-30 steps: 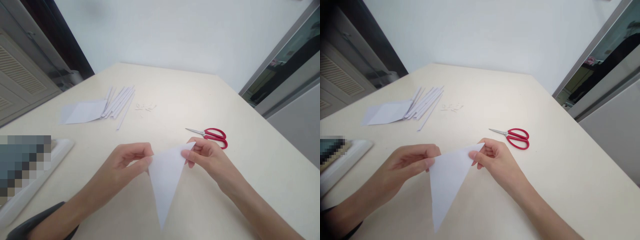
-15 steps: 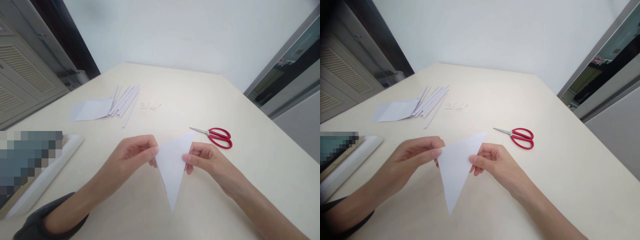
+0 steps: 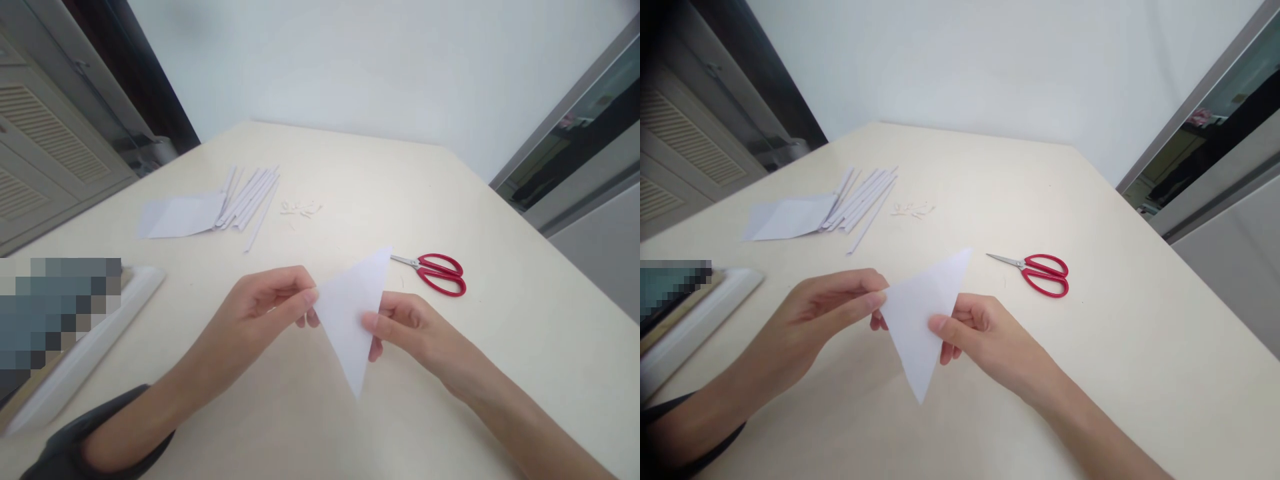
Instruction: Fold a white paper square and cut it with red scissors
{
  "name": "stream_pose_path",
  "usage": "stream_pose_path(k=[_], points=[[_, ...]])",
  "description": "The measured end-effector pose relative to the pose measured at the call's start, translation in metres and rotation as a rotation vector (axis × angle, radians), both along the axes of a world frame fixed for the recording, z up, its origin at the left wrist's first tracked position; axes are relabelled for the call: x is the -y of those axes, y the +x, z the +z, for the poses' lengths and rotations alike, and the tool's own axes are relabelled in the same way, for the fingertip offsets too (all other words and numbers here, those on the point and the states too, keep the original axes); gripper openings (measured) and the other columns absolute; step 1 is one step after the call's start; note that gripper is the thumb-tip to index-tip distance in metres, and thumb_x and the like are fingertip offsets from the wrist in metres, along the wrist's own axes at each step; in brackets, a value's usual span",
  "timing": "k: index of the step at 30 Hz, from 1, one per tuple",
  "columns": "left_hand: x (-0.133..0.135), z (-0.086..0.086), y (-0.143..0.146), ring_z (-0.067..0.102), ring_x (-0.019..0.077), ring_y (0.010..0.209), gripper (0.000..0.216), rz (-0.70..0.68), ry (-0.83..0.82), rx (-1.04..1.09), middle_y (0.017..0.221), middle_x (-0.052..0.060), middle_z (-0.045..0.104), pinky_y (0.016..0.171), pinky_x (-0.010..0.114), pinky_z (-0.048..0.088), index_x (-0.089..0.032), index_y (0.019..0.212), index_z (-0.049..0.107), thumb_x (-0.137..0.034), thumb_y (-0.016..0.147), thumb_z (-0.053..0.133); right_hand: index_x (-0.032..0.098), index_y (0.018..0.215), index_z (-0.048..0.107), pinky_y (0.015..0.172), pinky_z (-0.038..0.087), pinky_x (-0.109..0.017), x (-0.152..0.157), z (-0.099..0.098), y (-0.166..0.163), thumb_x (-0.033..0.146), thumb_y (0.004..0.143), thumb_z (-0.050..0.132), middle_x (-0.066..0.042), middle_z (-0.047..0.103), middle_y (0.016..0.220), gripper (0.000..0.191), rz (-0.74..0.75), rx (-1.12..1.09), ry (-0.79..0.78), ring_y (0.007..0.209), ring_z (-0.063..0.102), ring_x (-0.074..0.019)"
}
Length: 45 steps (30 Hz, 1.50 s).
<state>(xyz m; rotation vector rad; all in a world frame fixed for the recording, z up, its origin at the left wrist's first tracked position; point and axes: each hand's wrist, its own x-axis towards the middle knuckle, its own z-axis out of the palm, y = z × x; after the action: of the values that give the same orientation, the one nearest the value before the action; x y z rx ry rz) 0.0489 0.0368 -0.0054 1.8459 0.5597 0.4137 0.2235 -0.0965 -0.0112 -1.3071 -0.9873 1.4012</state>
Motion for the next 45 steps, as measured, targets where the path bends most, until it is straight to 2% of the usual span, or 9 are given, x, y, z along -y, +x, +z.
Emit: stream_pose_path(k=[3,10,15,20,25,29,32,37,45], points=[[0.000,-0.001,0.000,0.055,0.0095,0.067,0.025,0.008,0.018,0.009,0.066,-0.006,0.060,0.066,0.020,0.042,-0.019,0.069,0.060,-0.021,0.092,0.052,0.016,0.089,0.072,0.065,0.045,-0.021,-0.001,-0.001,-0.003,0.026,0.095,0.055,-0.001,0.065,0.077,0.021,-0.012,-0.009,-0.017,0.064,0.054,-0.0100],[0.001,-0.001,0.002,0.056,0.0090,0.066,0.024,0.001,0.003,0.025,0.066,-0.006,0.063,0.064,0.018,0.044,-0.020,0.069,0.063,-0.020,0.091,0.053,0.017,0.065,0.064,0.060,0.044,-0.021,0.000,-0.004,-0.003,0.021,0.092,0.056,0.003,0.055,0.058,0.028,-0.123,-0.002,-0.012,0.057,0.052,-0.0100],[0.001,-0.001,0.003,0.057,0.0086,0.065,0.024,0.002,0.029,0.014,0.064,-0.007,0.063,0.063,0.017,0.044,-0.021,0.069,0.064,-0.019,0.091,0.054,0.016,0.067,0.063,0.059,0.043,-0.021,0.000,-0.007,-0.004,0.022,0.095,0.051,0.002,0.057,0.061,0.031,-0.145,0.035,-0.024,0.056,0.053,-0.0098],[-0.002,0.000,0.003,0.056,0.0087,0.065,0.022,0.066,0.105,0.005,0.065,-0.007,0.062,0.063,0.017,0.044,-0.022,0.069,0.063,-0.022,0.090,0.057,0.019,0.092,0.065,0.064,0.045,-0.024,0.001,-0.003,-0.005,0.034,0.098,0.048,0.001,0.064,0.070,0.024,-0.031,-0.007,-0.003,0.063,0.058,-0.0125],[-0.002,0.001,0.001,0.056,0.0085,0.065,0.023,0.102,0.097,0.032,0.065,-0.008,0.062,0.063,0.016,0.044,-0.022,0.069,0.064,-0.021,0.090,0.056,0.016,0.078,0.065,0.067,0.045,-0.026,0.001,-0.004,-0.008,0.040,0.100,0.041,-0.003,0.065,0.066,0.040,0.002,0.038,-0.078,0.061,0.056,-0.0132],[-0.002,0.001,0.002,0.057,0.0105,0.065,0.022,0.089,0.056,0.037,0.066,-0.005,0.064,0.062,0.019,0.045,-0.021,0.069,0.065,-0.019,0.089,0.057,0.018,0.077,0.064,0.066,0.043,-0.026,0.001,-0.007,-0.009,0.040,0.100,0.041,0.000,0.058,0.056,0.039,-0.044,0.075,-0.088,0.058,0.054,-0.0140],[-0.001,0.000,0.003,0.058,0.0111,0.065,0.023,0.063,0.007,0.030,0.067,-0.004,0.067,0.061,0.020,0.046,-0.020,0.069,0.066,-0.018,0.090,0.055,0.019,0.075,0.061,0.063,0.040,-0.027,0.001,-0.009,-0.009,0.040,0.100,0.039,0.002,0.052,0.052,0.039,-0.085,0.173,-0.086,0.059,0.052,-0.0156],[0.002,-0.003,0.004,0.060,0.0090,0.067,0.022,0.017,-0.044,-0.016,0.072,-0.005,0.071,0.063,0.017,0.046,-0.021,0.071,0.067,-0.021,0.090,0.056,0.020,0.062,0.047,0.054,0.030,-0.027,-0.002,-0.010,-0.007,0.033,0.100,0.036,0.002,0.049,0.058,0.042,-0.182,0.531,-0.064,0.055,0.044,-0.0135],[0.001,-0.003,0.005,0.064,0.0119,0.072,0.026,0.052,-0.062,-0.015,0.068,-0.004,0.066,0.067,0.021,0.047,-0.020,0.064,0.061,-0.020,0.089,0.054,0.021,0.062,0.038,0.050,0.024,-0.027,0.001,-0.007,-0.007,0.035,0.100,0.036,0.004,0.040,0.056,0.041,-0.205,0.601,-0.029,0.052,0.037,-0.0125]])
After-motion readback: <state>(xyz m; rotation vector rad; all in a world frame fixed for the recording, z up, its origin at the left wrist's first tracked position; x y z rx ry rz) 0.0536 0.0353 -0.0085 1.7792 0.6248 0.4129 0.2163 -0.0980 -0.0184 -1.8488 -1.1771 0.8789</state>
